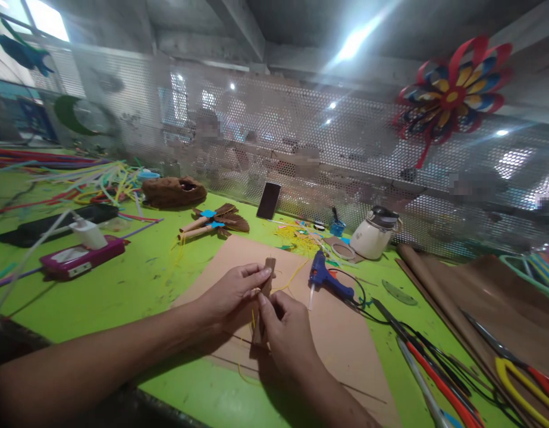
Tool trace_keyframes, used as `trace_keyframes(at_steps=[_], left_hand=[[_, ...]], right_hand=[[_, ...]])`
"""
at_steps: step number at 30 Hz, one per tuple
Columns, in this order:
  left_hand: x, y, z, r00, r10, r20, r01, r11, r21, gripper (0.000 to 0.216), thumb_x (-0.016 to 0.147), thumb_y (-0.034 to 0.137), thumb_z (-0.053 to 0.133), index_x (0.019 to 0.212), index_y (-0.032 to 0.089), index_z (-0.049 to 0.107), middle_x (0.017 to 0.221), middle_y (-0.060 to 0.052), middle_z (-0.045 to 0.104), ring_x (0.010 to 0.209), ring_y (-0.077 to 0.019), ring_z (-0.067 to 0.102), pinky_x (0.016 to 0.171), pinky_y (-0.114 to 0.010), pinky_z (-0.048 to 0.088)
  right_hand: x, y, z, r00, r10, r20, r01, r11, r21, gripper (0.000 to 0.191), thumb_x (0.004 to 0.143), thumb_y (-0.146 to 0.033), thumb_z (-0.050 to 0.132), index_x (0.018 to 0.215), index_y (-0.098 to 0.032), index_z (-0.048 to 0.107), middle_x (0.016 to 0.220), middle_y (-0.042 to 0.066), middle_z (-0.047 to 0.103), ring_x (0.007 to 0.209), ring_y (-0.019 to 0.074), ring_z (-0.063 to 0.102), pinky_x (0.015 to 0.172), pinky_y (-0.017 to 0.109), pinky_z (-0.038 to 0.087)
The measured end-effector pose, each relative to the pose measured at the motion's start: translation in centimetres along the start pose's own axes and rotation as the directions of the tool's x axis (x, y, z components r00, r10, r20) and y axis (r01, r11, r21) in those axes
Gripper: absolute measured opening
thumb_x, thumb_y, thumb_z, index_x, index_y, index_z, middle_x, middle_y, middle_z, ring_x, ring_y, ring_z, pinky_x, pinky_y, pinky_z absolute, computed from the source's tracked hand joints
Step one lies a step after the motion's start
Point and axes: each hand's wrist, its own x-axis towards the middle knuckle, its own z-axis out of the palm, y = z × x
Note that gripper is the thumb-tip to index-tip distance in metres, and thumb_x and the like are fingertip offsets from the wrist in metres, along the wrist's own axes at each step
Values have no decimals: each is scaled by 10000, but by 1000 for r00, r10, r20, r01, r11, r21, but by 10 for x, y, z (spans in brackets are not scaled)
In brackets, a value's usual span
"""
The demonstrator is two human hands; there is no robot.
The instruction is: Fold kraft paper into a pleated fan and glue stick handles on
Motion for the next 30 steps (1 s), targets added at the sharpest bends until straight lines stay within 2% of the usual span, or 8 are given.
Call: trace_keyframes(at_steps=[9, 17, 21, 26, 30], left_hand=[[2, -1, -2, 997, 6, -79, -4, 1000, 16, 270, 657, 311, 720, 660, 145, 506, 557, 38, 456, 483, -67, 411, 491, -217, 294], [3, -2, -4, 1000, 10, -16, -10, 1000, -15, 251, 684, 328, 704, 707, 142, 537, 592, 32, 467, 505, -68, 415, 510, -219, 306], [5, 2, -6, 996, 24, -88, -22, 999, 25, 244, 659, 314, 723, 734, 141, 567, 638, 22, 498, 538, -73, 426, 516, -217, 308], [9, 1, -8, 981, 111, -158, -100, 992, 79, 251, 602, 290, 749, 652, 131, 561, 589, 27, 487, 525, -66, 395, 536, -222, 303], [13, -1, -11, 968, 153, -201, -127, 982, 138, 249, 606, 304, 735, 630, 132, 555, 549, 34, 466, 504, -66, 369, 519, -222, 274]], right_hand=[[-4, 9, 3, 999, -32, 43, 33, 999, -24, 331, 843, -377, 481, 586, -169, 463, 512, -24, 459, 488, 103, 423, 462, 223, 317], [-3, 8, 5, 1000, -20, 21, 19, 999, 44, 356, 853, -430, 459, 617, -165, 480, 548, -22, 446, 520, 109, 417, 478, 230, 329], [-4, 10, 5, 999, -29, 42, 28, 999, 27, 350, 841, -391, 484, 582, -154, 487, 519, -19, 450, 499, 100, 398, 453, 220, 307], [-6, 8, 6, 997, -33, 64, 33, 999, 5, 356, 838, -377, 488, 559, -156, 478, 507, -16, 455, 486, 98, 408, 452, 220, 305], [-6, 7, 7, 995, 35, 93, -44, 995, 95, 351, 829, -411, 504, 584, -160, 477, 508, -24, 454, 478, 98, 427, 448, 220, 326]])
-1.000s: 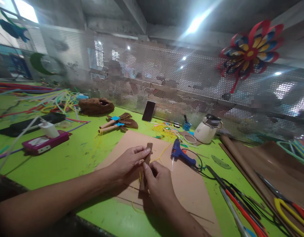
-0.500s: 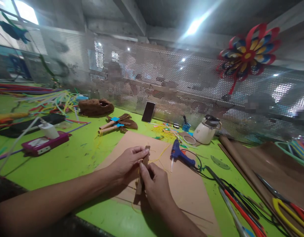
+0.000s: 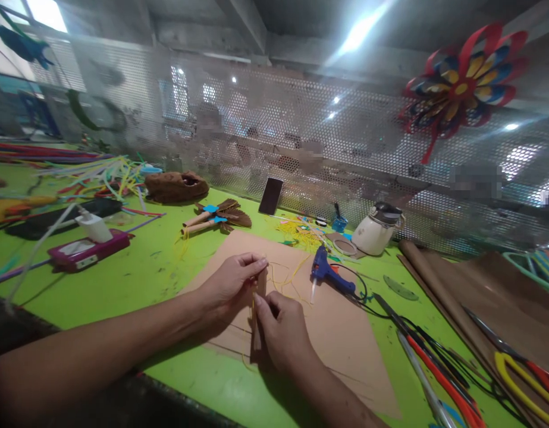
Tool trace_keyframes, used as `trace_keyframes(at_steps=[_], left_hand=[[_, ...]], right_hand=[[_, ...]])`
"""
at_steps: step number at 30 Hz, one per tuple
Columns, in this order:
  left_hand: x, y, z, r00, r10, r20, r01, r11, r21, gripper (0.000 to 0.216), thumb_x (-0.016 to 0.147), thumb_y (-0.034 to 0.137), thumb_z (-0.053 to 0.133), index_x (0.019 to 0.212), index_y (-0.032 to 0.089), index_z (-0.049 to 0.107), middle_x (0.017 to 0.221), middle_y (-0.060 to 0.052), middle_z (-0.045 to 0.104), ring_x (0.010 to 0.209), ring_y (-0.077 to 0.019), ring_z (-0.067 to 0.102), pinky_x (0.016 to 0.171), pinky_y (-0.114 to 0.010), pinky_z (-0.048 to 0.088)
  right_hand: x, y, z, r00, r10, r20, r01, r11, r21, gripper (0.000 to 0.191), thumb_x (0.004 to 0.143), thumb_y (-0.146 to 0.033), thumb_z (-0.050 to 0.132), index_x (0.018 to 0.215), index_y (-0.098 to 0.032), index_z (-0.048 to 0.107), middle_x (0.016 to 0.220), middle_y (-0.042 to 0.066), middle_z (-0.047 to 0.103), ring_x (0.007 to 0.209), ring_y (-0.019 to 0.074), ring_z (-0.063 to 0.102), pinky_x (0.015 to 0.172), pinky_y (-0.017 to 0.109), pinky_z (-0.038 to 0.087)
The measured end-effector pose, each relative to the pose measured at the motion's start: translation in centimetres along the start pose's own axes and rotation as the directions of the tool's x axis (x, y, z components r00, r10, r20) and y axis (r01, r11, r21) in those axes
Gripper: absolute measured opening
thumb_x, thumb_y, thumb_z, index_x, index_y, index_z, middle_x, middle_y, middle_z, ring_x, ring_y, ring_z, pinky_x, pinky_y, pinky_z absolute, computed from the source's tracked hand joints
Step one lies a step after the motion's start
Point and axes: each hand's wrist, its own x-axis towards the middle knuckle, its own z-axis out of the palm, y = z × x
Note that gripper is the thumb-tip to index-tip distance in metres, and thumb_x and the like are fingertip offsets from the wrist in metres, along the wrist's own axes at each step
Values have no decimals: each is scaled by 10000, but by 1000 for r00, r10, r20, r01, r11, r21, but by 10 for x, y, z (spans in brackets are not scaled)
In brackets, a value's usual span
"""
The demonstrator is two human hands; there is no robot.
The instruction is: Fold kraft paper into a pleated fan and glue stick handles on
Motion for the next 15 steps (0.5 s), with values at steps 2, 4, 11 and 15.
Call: trace_keyframes(at_steps=[2, 4, 11, 15], left_hand=[[2, 2, -1, 999, 40, -17, -40, 999, 0, 239, 613, 298, 724, 616, 132, 551, 540, 38, 457, 501, -63, 356, 517, -220, 266], [4, 5, -2, 997, 75, -29, -75, 997, -5, 234, 622, 297, 714, 602, 135, 547, 542, 38, 456, 505, -63, 350, 523, -223, 270], [10, 3, -10, 996, 85, -36, -85, 996, 24, 236, 665, 314, 686, 603, 144, 534, 561, 32, 447, 523, -74, 349, 534, -236, 271], [9, 4, -10, 996, 69, -52, -68, 998, 18, 238, 667, 313, 694, 605, 141, 542, 557, 29, 454, 515, -73, 348, 528, -235, 266]], right_hand=[[-1, -1, 1, 997, 62, 54, -66, 994, 86, 343, 817, -423, 519, 598, -164, 470, 504, -28, 464, 469, 99, 445, 452, 223, 345], [-2, -3, 1, 991, 97, 89, -106, 989, 98, 327, 798, -405, 545, 593, -162, 471, 500, -25, 478, 465, 97, 446, 455, 223, 347], [-3, -2, 1, 997, 63, 43, -63, 998, 3, 297, 777, -363, 558, 575, -159, 483, 506, -14, 490, 479, 99, 430, 460, 227, 325], [-2, 3, 2, 999, 33, 20, -32, 999, -30, 290, 769, -357, 569, 573, -158, 492, 503, -12, 492, 478, 102, 427, 451, 223, 314]])
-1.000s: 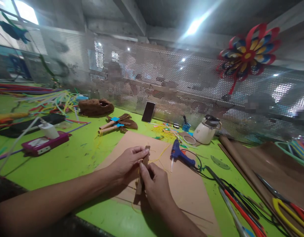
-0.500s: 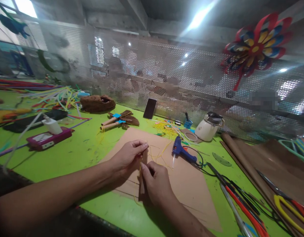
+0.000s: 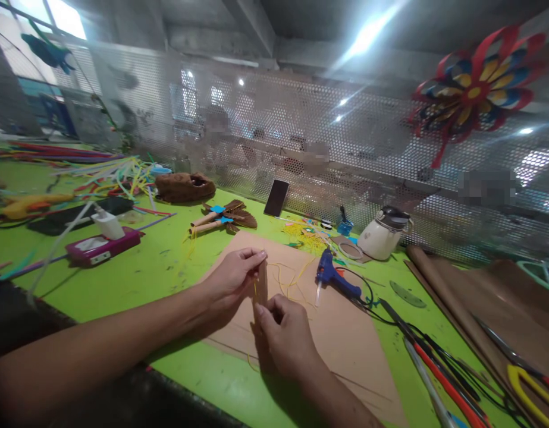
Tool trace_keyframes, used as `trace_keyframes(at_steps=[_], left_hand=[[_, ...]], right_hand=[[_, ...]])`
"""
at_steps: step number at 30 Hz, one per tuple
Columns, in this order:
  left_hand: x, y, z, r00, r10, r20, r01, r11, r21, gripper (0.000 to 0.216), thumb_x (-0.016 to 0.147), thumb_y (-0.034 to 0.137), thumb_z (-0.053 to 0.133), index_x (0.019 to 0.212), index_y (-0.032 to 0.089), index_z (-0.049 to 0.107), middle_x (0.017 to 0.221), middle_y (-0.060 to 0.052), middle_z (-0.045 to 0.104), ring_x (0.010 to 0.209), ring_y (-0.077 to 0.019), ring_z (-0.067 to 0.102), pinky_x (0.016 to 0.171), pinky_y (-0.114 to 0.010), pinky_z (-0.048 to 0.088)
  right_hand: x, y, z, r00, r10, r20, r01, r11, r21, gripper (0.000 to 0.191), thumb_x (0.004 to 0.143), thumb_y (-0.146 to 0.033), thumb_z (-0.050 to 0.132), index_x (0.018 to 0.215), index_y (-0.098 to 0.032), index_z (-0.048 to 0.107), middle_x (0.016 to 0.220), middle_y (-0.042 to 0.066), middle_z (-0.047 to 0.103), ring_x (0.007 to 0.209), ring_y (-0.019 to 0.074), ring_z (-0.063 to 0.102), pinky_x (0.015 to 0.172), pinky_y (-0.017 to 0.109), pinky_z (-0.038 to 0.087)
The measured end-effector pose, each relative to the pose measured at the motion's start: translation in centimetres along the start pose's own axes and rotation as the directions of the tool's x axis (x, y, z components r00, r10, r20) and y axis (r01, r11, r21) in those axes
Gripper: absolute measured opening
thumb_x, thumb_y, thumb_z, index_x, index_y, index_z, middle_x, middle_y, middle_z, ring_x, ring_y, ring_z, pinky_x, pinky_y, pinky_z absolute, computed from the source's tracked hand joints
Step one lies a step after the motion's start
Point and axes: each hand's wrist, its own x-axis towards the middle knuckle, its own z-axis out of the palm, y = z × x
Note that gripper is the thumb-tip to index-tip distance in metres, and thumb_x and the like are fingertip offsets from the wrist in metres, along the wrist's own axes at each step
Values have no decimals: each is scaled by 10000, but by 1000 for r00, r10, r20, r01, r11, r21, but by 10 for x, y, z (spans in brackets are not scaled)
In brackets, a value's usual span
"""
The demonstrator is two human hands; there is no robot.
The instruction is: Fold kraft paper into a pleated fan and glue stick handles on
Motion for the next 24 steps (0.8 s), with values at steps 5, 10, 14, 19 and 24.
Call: trace_keyframes(at_steps=[5, 10, 14, 19, 24], left_hand=[[-5, 12, 4, 994, 6, 112, 4, 996, -90, 242, 691, 363, 685, 729, 134, 616, 716, -16, 562, 628, -99, 467, 618, -232, 356], [-6, 14, 3, 986, -37, 165, 72, 975, -211, 404, 747, 528, 582, 846, 138, 616, 806, -58, 598, 751, -158, 540, 705, -281, 431], [-3, 16, -2, 988, -11, 153, 46, 973, -227, 432, 774, 537, 541, 937, 141, 601, 876, -75, 604, 773, -150, 558, 687, -253, 452], [-6, 26, -4, 993, 98, 63, -87, 983, -163, 440, 775, 513, 546, 1110, 229, 545, 917, -58, 600, 755, -147, 559, 592, -230, 457], [-15, 36, 2, 962, 272, 30, -270, 960, -71, 350, 746, 472, 596, 910, 162, 607, 950, -90, 610, 918, -191, 555, 749, -284, 449]], right_hand=[[1, -7, -5, 999, -3, -48, 5, 1000, 30, 290, 779, -391, 553, 601, -167, 504, 513, -10, 506, 475, 112, 443, 444, 224, 332], [4, -11, -15, 963, -233, -137, 198, 953, -229, 277, 825, -355, 501, 629, -165, 544, 538, 5, 536, 507, 124, 466, 477, 226, 339], [5, -5, -20, 870, -475, -136, 338, 772, -538, 295, 876, -333, 458, 634, -179, 522, 550, 0, 526, 499, 123, 460, 501, 238, 312], [7, -4, -31, 709, -701, -83, 431, 523, -735, 232, 903, -257, 423, 727, -172, 548, 639, 29, 546, 581, 147, 491, 574, 260, 345], [14, -1, -38, 638, -761, -119, 461, 500, -733, 163, 898, -200, 405, 901, -158, 562, 707, 38, 559, 628, 161, 516, 602, 269, 389]])
